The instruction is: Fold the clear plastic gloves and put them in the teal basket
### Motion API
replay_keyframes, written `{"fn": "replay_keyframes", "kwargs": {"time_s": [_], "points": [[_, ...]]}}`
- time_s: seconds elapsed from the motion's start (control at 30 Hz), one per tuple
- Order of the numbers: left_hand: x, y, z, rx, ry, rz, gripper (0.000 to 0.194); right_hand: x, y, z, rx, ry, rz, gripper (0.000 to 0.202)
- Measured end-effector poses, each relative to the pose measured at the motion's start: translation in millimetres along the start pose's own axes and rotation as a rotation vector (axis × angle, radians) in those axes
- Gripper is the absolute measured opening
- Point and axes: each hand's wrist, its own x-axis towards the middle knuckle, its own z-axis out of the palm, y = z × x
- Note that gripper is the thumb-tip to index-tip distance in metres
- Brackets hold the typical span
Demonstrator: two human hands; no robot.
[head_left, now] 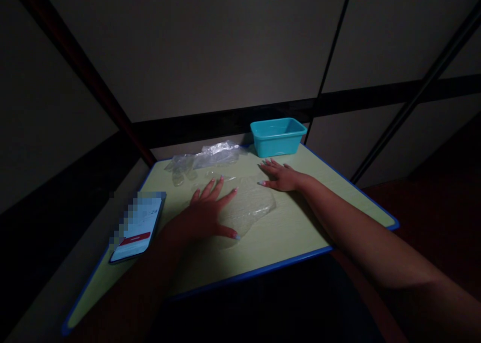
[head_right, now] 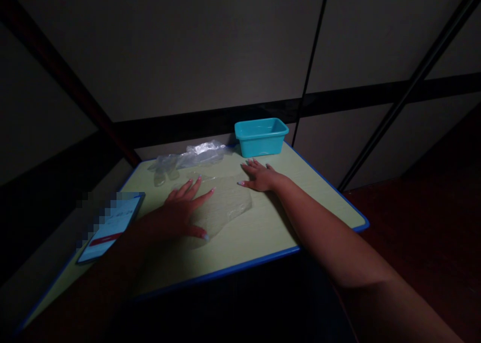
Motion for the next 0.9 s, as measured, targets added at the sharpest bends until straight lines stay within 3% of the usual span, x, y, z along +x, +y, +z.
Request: {"fn": "replay_keyframes", "kwargs": {"time_s": [0.17, 0.37, 0.5, 0.67, 0.9], "points": [[-0.9, 3.3, -2.5, -0.05, -0.04, 0.054, 0.11, -0.2, 0.6, 0.5, 0.056, 0.003, -0.031, 0.086], [-1.9, 2.0, -10.1, -0.046, 0.044, 0.021, 0.068, -6.4, -10.4, -2.9, 0.115, -0.027, -0.115, 0.09], [-5.5, 3.9, -17.9, -0.116, -0.076, 0.083, 0.054, -11.1, -19.2, -5.5, 0.098, -0.098, -0.202, 0.091], [-6.7, 3.8, -17.9, -0.228, -0.276, 0.236, 0.065, -11.6, -20.2, -4.9, 0.047, -0.178, -0.202, 0.092], [-6.0, 3.1, -11.4, -0.209, -0.26, 0.21, 0.084, -10.2, -18.5, -3.4, 0.031, -0.199, -0.189, 0.1]]}}
